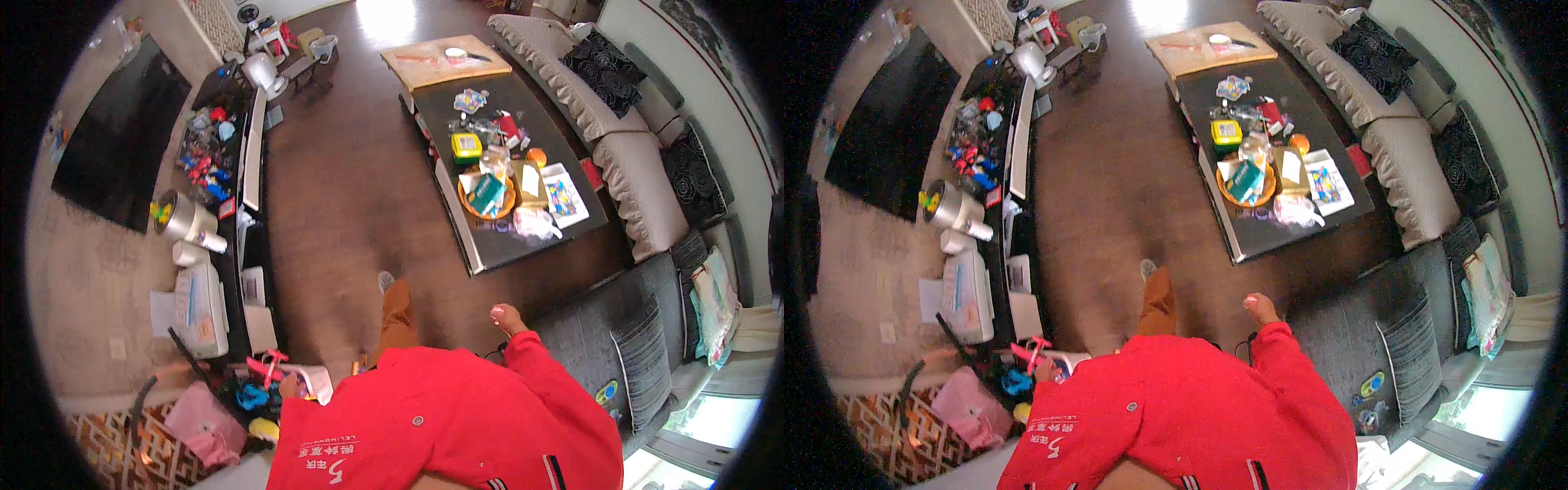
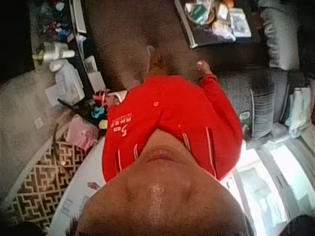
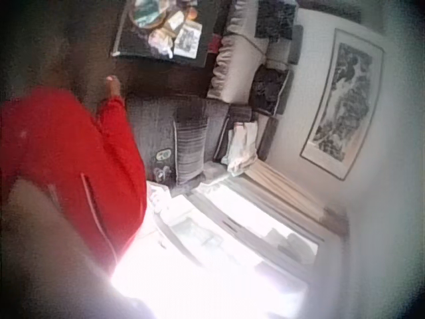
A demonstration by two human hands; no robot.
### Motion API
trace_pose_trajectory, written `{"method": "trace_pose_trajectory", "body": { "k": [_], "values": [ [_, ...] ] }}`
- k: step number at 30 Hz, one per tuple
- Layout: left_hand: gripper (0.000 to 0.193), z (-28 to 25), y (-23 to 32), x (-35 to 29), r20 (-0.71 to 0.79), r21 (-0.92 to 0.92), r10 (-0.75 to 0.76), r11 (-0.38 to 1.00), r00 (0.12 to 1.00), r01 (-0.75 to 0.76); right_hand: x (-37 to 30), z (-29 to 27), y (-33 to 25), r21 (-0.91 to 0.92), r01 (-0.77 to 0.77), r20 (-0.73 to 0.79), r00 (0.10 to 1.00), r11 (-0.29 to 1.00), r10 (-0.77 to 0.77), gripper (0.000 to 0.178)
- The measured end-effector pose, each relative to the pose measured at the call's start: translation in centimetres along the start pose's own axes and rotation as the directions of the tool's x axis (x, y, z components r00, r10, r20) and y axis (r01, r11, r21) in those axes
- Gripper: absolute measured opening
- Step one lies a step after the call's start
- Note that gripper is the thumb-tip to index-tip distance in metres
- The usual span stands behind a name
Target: The person washes a white bowl and a metal bowl in the kitchen sink, then wipes the countertop with a cloth. They rinse a cloth in the sink, wring it out, and hang it on a balcony railing.
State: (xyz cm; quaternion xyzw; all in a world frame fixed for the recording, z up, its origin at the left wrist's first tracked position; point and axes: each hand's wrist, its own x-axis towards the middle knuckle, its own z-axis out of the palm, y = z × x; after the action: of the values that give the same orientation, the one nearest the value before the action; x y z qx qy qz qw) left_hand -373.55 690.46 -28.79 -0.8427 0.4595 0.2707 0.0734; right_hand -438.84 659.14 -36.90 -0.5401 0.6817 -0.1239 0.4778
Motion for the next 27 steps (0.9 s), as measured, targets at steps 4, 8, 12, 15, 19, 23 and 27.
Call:
{"method": "trace_pose_trajectory", "body": {
  "k": [4, 8, 12, 15, 19, 23, 27],
  "values": [
    [0.021, -2.0, -0.4, 10.7, 0.452, -0.876, -0.525, -0.108, 0.721, 0.471, 6.6, 0.5, -7.2, -0.082, 0.123, 0.035, 0.992, 0.989, -0.120, 0.020],
    [0.016, -8.6, 1.4, 20.5, 0.395, -0.917, -0.426, -0.123, 0.814, 0.380, 13.3, -0.8, -15.7, -0.162, -0.079, 0.129, 0.987, 0.984, 0.101, 0.029],
    [0.015, -18.8, 5.8, 29.5, 0.333, -0.930, -0.380, 0.021, 0.863, 0.368, 21.1, -0.5, -25.3, -0.001, 0.045, -0.014, 0.999, 0.999, -0.045, 0.030],
    [0.018, -25.2, 11.8, 38.6, 0.226, -0.938, -0.468, 0.131, 0.854, 0.320, 27.5, -1.0, -31.4, -0.024, 0.070, 0.031, 0.997, 0.997, -0.069, 0.029],
    [0.031, -30.2, 17.5, 49.1, 0.031, -0.939, -0.443, 0.294, 0.896, 0.178, 37.8, -2.3, -36.4, 0.114, -0.171, 0.160, 0.975, 0.979, 0.152, 0.033],
    [0.031, -33.4, 20.4, 56.5, 0.147, -0.954, -0.475, 0.163, 0.868, 0.251, 49.0, -3.3, -41.3, 0.062, -0.267, 0.219, 0.944, 0.962, 0.248, 0.033],
    [0.031, -37.5, 22.7, 61.3, 0.315, -0.890, -0.604, 0.079, 0.732, 0.449, 58.6, -4.8, -48.9, 0.058, -0.215, 0.236, 0.952, 0.975, 0.196, 0.026]
  ]
}}
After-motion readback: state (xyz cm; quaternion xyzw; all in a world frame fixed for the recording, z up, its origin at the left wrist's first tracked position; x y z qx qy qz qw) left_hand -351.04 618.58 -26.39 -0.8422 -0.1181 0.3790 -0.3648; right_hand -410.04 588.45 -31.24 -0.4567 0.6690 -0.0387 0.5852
